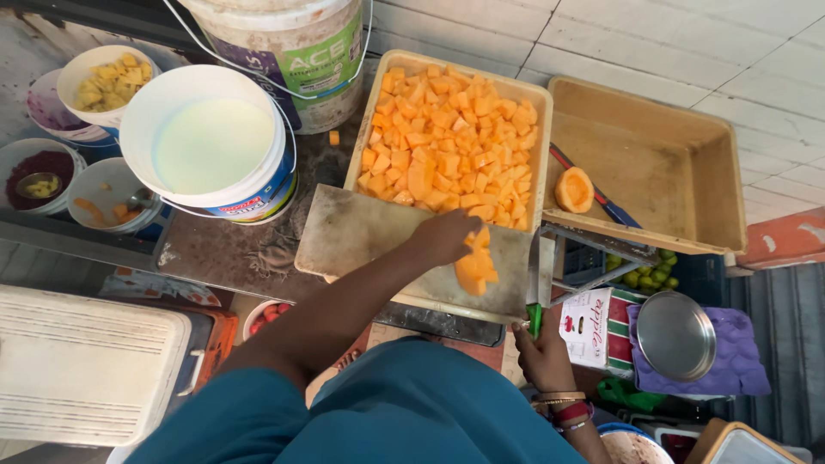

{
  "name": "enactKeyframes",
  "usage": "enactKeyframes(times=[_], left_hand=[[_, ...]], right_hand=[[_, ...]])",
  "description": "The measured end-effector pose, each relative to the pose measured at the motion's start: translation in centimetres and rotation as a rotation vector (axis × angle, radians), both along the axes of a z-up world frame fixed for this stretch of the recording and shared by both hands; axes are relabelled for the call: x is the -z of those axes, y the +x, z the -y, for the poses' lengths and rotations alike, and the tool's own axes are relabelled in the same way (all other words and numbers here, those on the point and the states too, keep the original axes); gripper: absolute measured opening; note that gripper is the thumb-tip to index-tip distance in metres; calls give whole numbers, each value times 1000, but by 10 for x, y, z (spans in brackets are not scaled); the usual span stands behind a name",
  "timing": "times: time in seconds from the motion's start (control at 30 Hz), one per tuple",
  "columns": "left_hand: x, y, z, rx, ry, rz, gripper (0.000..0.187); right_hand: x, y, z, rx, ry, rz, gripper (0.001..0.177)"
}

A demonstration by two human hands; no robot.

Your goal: The person cuts a cantaloupe into pieces using a knife, moves the pieces into a large tray, and sets the rinds aside.

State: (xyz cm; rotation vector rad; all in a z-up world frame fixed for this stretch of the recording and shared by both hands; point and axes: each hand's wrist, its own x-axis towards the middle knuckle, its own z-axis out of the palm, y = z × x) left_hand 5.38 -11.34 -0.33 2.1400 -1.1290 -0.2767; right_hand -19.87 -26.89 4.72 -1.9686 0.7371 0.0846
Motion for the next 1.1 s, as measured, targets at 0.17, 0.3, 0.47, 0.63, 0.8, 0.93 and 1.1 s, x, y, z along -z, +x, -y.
enactKeyframes(times=[0.17, 0.3, 0.47, 0.63, 0.8, 0.93, 1.1], left_hand=[[17, -5, -50, -280, -342, -93, 28], [0, -21, -86, -486, -379, -128, 30], [-24, -44, -102, -482, -366, -108, 30], [-27, -51, -114, -514, -323, -109, 26], [-19, -56, -123, -506, -342, -162, 25], [-12, -53, -129, -542, -320, -249, 26], [2, -49, -117, -500, -330, -237, 24]], right_hand=[[2, 13, -7, -199, -219, -10, 32], [2, 33, -21, -412, -419, 265, 27], [34, 62, -41, -459, -479, 126, 34], [74, 76, -32, -616, -560, 9, 26], [83, 63, -44, -695, -481, -13, 22], [66, 70, -69, -615, -471, 80, 23], [36, 69, -63, -639, -155, -100, 22]])
